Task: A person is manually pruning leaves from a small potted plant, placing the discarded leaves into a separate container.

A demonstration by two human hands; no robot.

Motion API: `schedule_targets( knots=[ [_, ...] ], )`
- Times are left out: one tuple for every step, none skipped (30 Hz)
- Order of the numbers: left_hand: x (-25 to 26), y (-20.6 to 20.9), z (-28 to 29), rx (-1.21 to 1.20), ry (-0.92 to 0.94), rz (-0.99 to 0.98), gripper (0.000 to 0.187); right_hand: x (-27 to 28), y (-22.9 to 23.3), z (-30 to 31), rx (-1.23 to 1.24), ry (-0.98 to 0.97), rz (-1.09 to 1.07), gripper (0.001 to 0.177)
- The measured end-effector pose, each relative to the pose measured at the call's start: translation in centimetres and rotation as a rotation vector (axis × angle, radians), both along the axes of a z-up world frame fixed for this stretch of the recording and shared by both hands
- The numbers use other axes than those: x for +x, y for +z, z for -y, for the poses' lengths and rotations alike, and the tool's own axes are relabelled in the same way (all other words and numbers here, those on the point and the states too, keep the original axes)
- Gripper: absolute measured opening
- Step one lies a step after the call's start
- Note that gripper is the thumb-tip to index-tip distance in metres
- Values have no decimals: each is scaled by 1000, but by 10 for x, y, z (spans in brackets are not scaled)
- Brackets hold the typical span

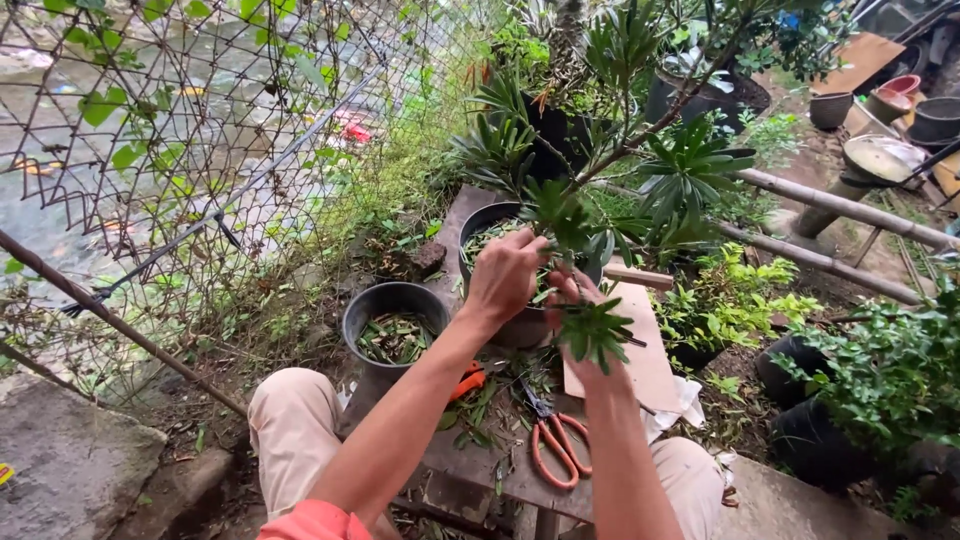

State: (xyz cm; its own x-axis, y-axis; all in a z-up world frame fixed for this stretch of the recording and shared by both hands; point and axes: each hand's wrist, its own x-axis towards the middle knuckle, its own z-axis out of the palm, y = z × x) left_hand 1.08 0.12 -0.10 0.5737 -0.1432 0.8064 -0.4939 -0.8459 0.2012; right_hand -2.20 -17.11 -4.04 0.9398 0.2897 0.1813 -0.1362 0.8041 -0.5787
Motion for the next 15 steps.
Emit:
schedule_targets(
  knots=[
    [-5,4,-3,-1,1,3,16,-5,9,3,-1,1,3,44],
    [-10,7,-6,-45,-71,-65,12,-10,18,6,-251,-188,10,42],
    [-15,11,-9,-89,-142,-132,9,-16,27,9,-500,-375,17,39],
    [-17,15,-9,-91,-141,-129,9,-24,42,9,-501,-374,21,39],
    [-20,19,-9,-110,-174,-206,13,-33,56,9,-693,-511,93,31],
    [-22,22,-9,-129,-207,-282,19,-42,69,9,-885,-646,167,23],
    [-19,20,-7,-130,-207,-287,19,-42,76,14,-887,-644,163,23],
    [-16,18,-4,-138,-232,-300,22,-42,82,19,-997,-714,274,19],
    [-13,17,-3,-144,-256,-310,24,-40,90,24,-1104,-784,389,16],
    [-9,14,-2,-143,-256,-312,24,-35,94,23,-1103,-782,388,16],
    [-7,12,0,-182,-272,-332,25,-30,99,24,-1245,-833,494,14],
    [-4,10,1,-220,-288,-352,25,-25,104,25,-1387,-879,602,13],
    [-4,9,3,-218,-291,-351,25,-22,110,22,-1386,-883,600,13],
    [-3,8,4,-222,-280,-334,24,-18,116,20,-1608,-903,686,15],
    [-4,6,4,-227,-267,-320,23,-15,121,17,-1831,-911,771,31]
  ],
)
